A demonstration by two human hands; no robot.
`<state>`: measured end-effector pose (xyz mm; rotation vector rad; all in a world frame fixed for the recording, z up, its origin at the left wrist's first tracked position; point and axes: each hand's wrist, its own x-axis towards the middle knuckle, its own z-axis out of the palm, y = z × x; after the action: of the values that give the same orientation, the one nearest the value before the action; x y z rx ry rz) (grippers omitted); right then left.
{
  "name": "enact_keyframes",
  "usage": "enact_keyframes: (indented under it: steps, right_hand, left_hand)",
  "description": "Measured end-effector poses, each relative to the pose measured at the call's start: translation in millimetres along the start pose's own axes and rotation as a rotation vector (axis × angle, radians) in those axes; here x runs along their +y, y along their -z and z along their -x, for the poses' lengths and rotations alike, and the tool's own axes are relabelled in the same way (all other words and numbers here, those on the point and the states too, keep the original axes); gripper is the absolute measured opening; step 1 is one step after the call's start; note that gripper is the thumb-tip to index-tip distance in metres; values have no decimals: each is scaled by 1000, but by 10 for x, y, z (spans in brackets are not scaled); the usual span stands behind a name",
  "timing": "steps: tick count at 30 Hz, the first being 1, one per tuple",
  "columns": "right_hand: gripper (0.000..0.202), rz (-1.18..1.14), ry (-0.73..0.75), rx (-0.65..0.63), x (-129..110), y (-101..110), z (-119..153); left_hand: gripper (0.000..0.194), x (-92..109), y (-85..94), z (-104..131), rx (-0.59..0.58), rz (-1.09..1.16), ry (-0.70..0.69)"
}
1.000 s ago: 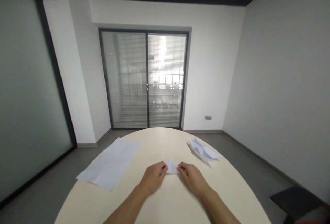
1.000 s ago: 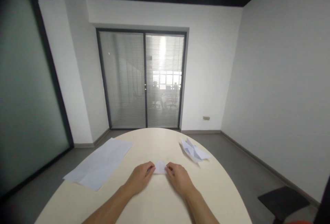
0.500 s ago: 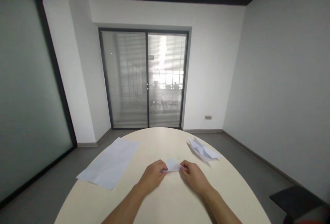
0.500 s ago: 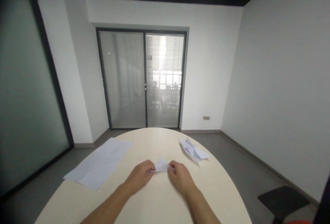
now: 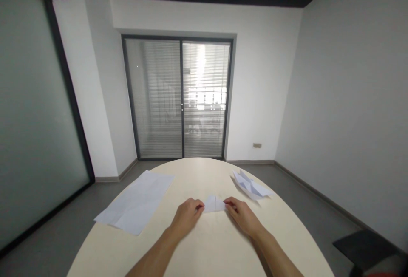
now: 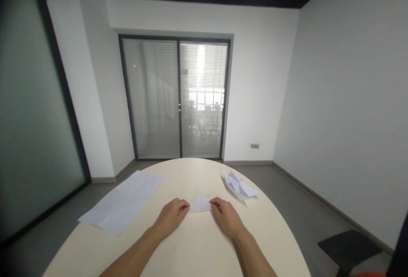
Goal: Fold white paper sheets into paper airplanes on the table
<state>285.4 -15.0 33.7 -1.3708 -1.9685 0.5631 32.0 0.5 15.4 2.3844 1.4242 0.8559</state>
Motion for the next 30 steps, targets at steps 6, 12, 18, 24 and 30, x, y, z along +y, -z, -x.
enact_keyframes:
  steps: [6,12,18,24,30]
  right_hand:
    - [33,18,2,-16,2,-67,-8]
    - [41,32,67,-15,-29,-121,-14]
    - [38,161,143,-50,-103,-145,-5]
    - [37,248,160,-79,-196,-131,16]
    - [52,315,148,-195,-240,-198,46]
  left_hand:
    - [22,13,-18,0,11,-12,83]
    - [40,40,-18,-2,-4,-67,104]
    - [36,62,3,19,-11,-84,-30]
    - [29,55,-17,26,18,-60,-71]
    - [26,64,18,36,15,-46,-126]
